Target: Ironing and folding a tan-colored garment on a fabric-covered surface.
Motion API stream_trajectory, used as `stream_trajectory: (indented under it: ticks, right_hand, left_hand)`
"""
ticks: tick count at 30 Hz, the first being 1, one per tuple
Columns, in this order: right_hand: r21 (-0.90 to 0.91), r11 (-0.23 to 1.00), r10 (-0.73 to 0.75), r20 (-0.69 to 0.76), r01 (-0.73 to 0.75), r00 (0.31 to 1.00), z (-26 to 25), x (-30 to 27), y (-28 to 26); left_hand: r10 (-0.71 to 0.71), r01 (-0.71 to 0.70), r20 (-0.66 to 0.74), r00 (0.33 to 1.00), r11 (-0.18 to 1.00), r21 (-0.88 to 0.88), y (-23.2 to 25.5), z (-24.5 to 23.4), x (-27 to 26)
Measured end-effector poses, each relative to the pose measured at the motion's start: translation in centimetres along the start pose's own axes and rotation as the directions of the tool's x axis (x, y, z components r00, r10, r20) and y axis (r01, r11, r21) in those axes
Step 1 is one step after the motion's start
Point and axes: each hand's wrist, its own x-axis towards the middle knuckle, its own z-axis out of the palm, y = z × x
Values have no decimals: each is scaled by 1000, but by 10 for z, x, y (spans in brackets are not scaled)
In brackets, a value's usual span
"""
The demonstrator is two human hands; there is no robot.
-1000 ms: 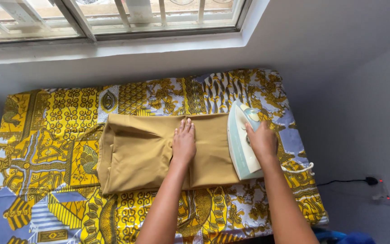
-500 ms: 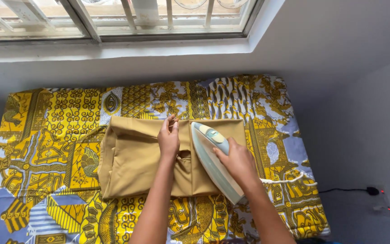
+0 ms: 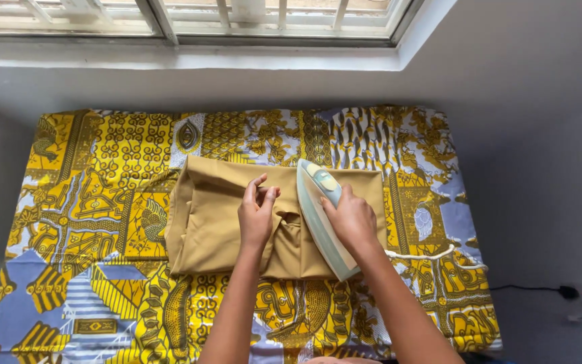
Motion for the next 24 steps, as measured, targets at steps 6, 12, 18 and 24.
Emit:
stream_trajectory:
  ticks: [6,12,18,24]
  right_hand:
    - [-53,999,9,67,-5,998,-4,-64,46]
    - [-125,982,-111,206,138,972,-22,-91,68]
    - [-126,938,-273,306,323,912,-44,-92,67]
    - [-119,927,-287,381,355,879,-56,-93,73]
  left_hand:
    - [17,-16,-20,1000,1000,10,-17,-18,-11]
    - [-12,13,-9,1000,1000,29,-24,-21,-22]
    - [-21,21,7,1000,998,60,4,-7,-27]
    - [-16,15,12,1000,994,109,9,-1,-27]
